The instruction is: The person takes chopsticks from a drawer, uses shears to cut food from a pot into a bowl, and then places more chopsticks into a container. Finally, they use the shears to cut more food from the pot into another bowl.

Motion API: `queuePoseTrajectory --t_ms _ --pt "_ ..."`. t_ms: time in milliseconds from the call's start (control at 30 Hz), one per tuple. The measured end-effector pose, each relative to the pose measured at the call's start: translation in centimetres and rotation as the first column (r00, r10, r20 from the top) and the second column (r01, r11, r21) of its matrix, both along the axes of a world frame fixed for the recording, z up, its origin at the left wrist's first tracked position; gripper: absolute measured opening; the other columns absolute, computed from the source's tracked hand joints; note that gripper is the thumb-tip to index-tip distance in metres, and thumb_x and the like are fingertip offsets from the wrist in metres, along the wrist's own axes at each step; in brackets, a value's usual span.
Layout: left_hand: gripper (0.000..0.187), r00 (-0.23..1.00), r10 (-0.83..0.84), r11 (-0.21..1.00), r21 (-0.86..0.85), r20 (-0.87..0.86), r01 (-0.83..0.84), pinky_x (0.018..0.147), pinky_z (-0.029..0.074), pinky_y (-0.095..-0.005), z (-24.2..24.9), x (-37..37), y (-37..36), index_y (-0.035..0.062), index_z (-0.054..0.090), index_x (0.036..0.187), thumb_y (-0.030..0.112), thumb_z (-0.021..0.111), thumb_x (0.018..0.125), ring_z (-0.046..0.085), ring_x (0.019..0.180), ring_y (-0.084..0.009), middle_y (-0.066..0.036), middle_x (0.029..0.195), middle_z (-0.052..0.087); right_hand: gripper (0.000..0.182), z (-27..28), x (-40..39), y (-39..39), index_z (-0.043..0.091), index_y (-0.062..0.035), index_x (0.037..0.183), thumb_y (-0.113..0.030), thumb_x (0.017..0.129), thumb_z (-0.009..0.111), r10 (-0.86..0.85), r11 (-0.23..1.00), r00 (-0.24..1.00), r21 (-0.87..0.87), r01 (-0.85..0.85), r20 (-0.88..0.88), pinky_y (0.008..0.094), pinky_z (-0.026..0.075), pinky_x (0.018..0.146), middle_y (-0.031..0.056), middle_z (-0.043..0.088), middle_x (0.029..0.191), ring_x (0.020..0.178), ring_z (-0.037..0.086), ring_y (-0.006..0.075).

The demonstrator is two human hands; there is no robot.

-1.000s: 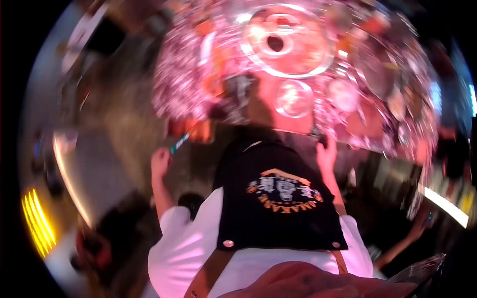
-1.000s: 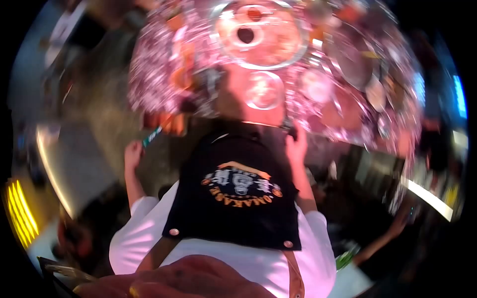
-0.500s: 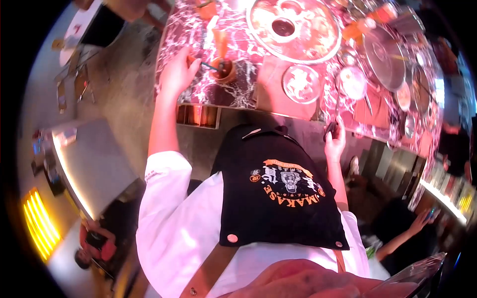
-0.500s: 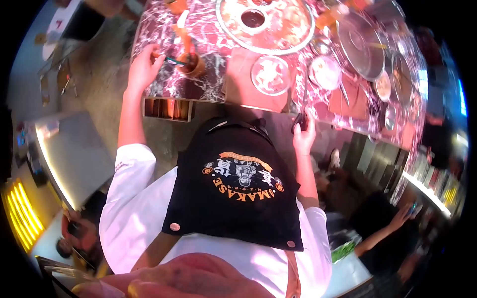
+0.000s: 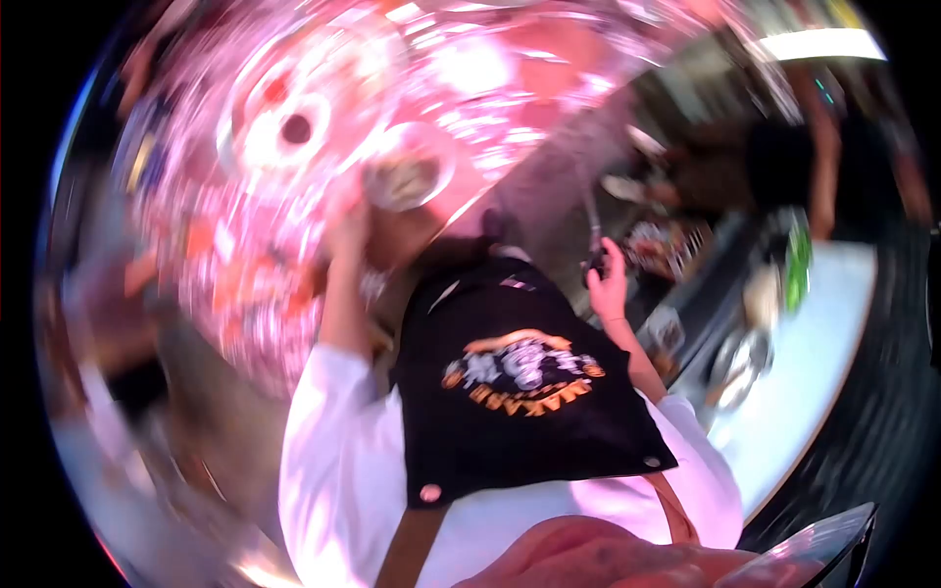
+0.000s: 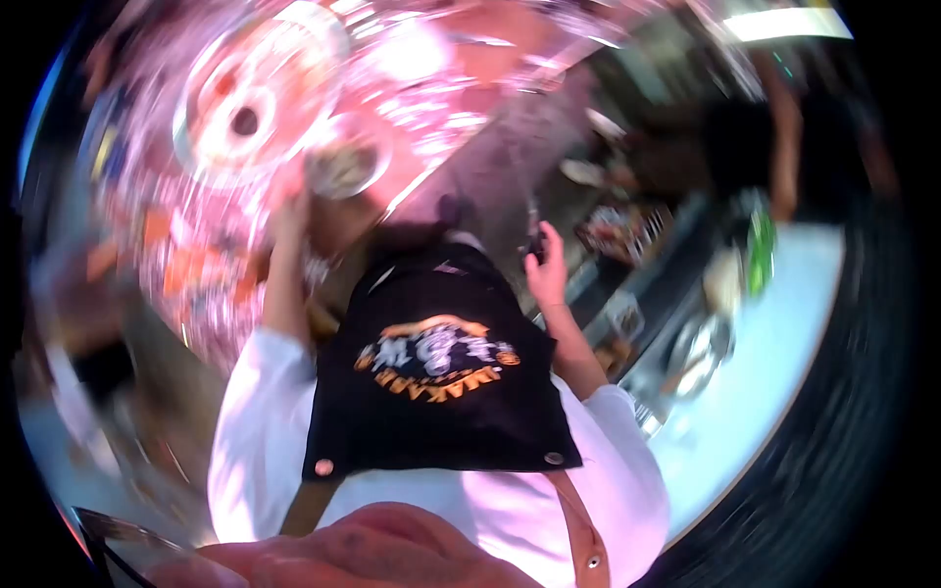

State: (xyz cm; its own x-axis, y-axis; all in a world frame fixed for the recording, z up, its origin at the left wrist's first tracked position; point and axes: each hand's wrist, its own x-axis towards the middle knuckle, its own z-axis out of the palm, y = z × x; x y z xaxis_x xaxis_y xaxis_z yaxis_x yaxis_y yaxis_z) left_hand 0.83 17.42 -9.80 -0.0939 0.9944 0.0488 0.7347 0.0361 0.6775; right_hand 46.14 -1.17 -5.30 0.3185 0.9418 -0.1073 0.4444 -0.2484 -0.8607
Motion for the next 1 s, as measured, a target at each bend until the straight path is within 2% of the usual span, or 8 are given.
queuePoseTrajectory --t_ms 33,200,400,433,500,567,700,1000 --pt "0.041 0.984 -0.176 0.964 0.21 0.031 0.166 0.09 0.049 -0.0444 -3.9 -0.6 1.0 0.0041 0.052 0.132 0.029 0.043 0.101 0.063 0.103 -0.0359 -0.015 0.115 0.065 0.069 0.7 0.4 -2.5 0.034 -0.0101 0.144 0.01 0.08 0.051 -0.109 0.992 0.987 -0.051 0.116 0.121 0.0322 0.049 0.091 0.0102 0.062 0.106 0.098 0.063 0.0192" --pt "0.029 0.981 -0.192 0.974 -0.122 -0.007 0.19 0.082 0.047 -0.0401 -3.5 -1.0 -0.9 0.003 0.053 0.116 0.026 0.045 0.1 0.056 0.091 -0.0289 -0.011 0.103 0.061 0.058 5.9 3.4 -18.4 0.046 -0.0106 0.133 0.004 0.077 0.057 -0.756 0.604 0.601 -0.078 0.793 0.261 0.0386 0.05 0.087 0.0184 0.066 0.105 0.102 0.066 0.0327" --pt "0.022 0.984 0.175 0.977 -0.122 -0.016 -0.176 0.073 0.045 -0.035 -1.9 -4.8 -1.2 0.0017 0.054 0.096 0.023 0.048 0.098 0.049 0.077 -0.0205 -0.006 0.089 0.057 0.061 10.6 9.1 -40.2 0.042 -0.0112 0.134 -0.003 0.075 0.051 -0.768 0.053 0.006 0.054 0.997 0.641 0.0498 0.047 0.088 0.0268 0.059 0.118 0.106 0.059 0.0445" --pt "0.022 0.965 0.261 0.964 -0.06 0.024 -0.259 0.071 0.045 -0.0341 -1.6 -4.1 -0.9 0.0014 0.054 0.093 0.022 0.049 0.098 0.048 0.074 -0.0191 -0.005 0.086 0.056 0.063 8.7 10.6 -45.5 0.041 -0.0063 0.139 -0.005 0.076 0.05 -0.716 0.249 0.022 0.226 0.942 0.697 0.0448 0.044 0.098 0.0248 0.054 0.13 0.117 0.055 0.0399" --pt "0.024 0.89 0.415 0.894 0.099 0.187 -0.438 0.068 0.044 -0.0324 -0.1 0.1 -0.1 0.001 0.055 0.086 0.021 0.05 0.097 0.045 0.069 -0.0163 -0.004 0.082 0.054 0.072 8.4 11.5 -47.0 0.035 0.0031 0.143 -0.014 0.079 0.063 -0.915 0.191 0.113 0.171 0.966 0.386 0.0413 0.039 0.106 0.0233 0.05 0.138 0.127 0.05 0.0377" --pt "0.03 0.809 0.398 0.734 0.378 0.434 -0.564 0.064 0.04 -0.0333 1.0 3.9 0.8 0.0003 0.05 0.074 0.022 0.055 0.095 0.04 0.067 -0.0147 -0.003 0.071 0.048 0.07 2.4 16.1 -51.5 0.035 0.0025 0.143 -0.011 0.081 0.064 -0.781 0.155 0.027 0.152 0.976 0.624 0.0415 0.037 0.108 0.0235 0.048 0.14 0.129 0.047 0.0375" --pt "0.017 0.822 0.368 0.886 0.105 0.434 -0.452 0.074 0.048 -0.0313 8.1 14.8 -0.7 -0.0011 0.056 0.103 0.014 0.057 0.095 0.057 0.086 -0.0194 -0.01 0.099 0.059 0.063 0.0 20.5 -49.6 0.035 -0.0067 0.14 -0.002 0.083 0.06 -0.787 0.089 -0.04 0.177 0.98 0.616 0.0446 0.044 0.096 0.0267 0.054 0.128 0.115 0.055 0.0433" --pt "0.012 0.745 -0.168 0.982 0.047 0.646 0.181 0.07 0.045 -0.0233 3.2 36.1 -2.0 0.0028 0.058 0.101 0.01 0.062 0.092 0.052 0.079 -0.0091 -0.001 0.085 0.055 0.056 2.8 22.3 -48.8 0.04 -0.0121 0.134 -0.004 0.082 0.059 -0.804 -0.019 -0.172 0.265 0.964 0.569 0.0495 0.049 0.083 0.0244 0.061 0.118 0.106 0.059 0.0466"
